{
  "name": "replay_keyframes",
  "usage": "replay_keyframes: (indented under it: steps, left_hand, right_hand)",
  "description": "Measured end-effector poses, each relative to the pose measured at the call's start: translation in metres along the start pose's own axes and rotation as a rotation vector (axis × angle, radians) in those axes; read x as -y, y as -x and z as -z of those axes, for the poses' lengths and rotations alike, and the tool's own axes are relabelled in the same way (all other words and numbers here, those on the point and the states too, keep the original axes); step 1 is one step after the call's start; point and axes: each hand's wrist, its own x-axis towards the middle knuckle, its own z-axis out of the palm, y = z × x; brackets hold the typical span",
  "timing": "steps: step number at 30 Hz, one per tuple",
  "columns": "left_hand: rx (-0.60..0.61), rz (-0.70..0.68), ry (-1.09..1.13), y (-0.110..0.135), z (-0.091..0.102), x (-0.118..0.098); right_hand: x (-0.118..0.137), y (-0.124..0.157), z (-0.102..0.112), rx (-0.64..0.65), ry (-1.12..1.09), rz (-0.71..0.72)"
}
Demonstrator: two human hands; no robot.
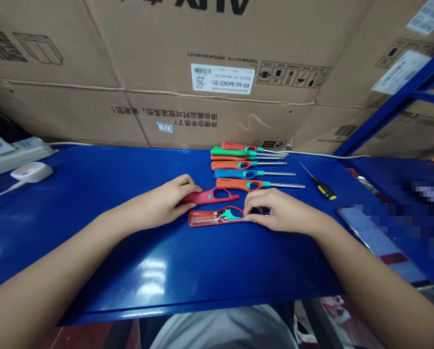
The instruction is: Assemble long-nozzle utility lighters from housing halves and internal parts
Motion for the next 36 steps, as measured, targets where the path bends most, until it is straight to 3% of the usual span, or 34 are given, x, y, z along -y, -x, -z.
replay_keyframes:
  steps: [6,12,17,21,23,25,31,36]
  left_hand:
    - [-0.051,-0.071,-0.006,0.001,0.01,-0.005]
    - [-0.052,-0.126,0.073,0.0,0.002,-0.02]
    - [-0.173,-0.101,0.081,-0.002,0.0,-0.023]
    - [-0.275,-0.097,0.073,-0.001,0.003,-0.021]
    - [-0.278,-0.139,0.073,-0.001,0.003,-0.021]
    - [-0.241,-0.199,0.084,0.0,0.002,-0.021]
    - [-0.146,-0.307,0.064,0.0,-0.009,-0.019]
    - [-0.119,-0.306,0.036,-0.001,-0.013,-0.011]
  right_hand:
    - [0.001,0.0,0.0,-0.028,0.043,-0.018]
    - [0.003,0.001,0.0,-0.043,0.039,-0.038]
    - [-0.001,0.003,-0.001,-0.103,0.167,0.009]
    - [0.0,0.005,0.001,-0.255,0.228,0.05]
    - [0.002,0.005,0.003,-0.377,0.258,0.067]
    - [0.005,0.006,0.005,-0.422,0.291,0.08]
    - [0.002,0.002,-0.004,-0.226,0.281,0.098]
    - [-0.007,-0.005,-0.018,-0.205,0.238,0.091]
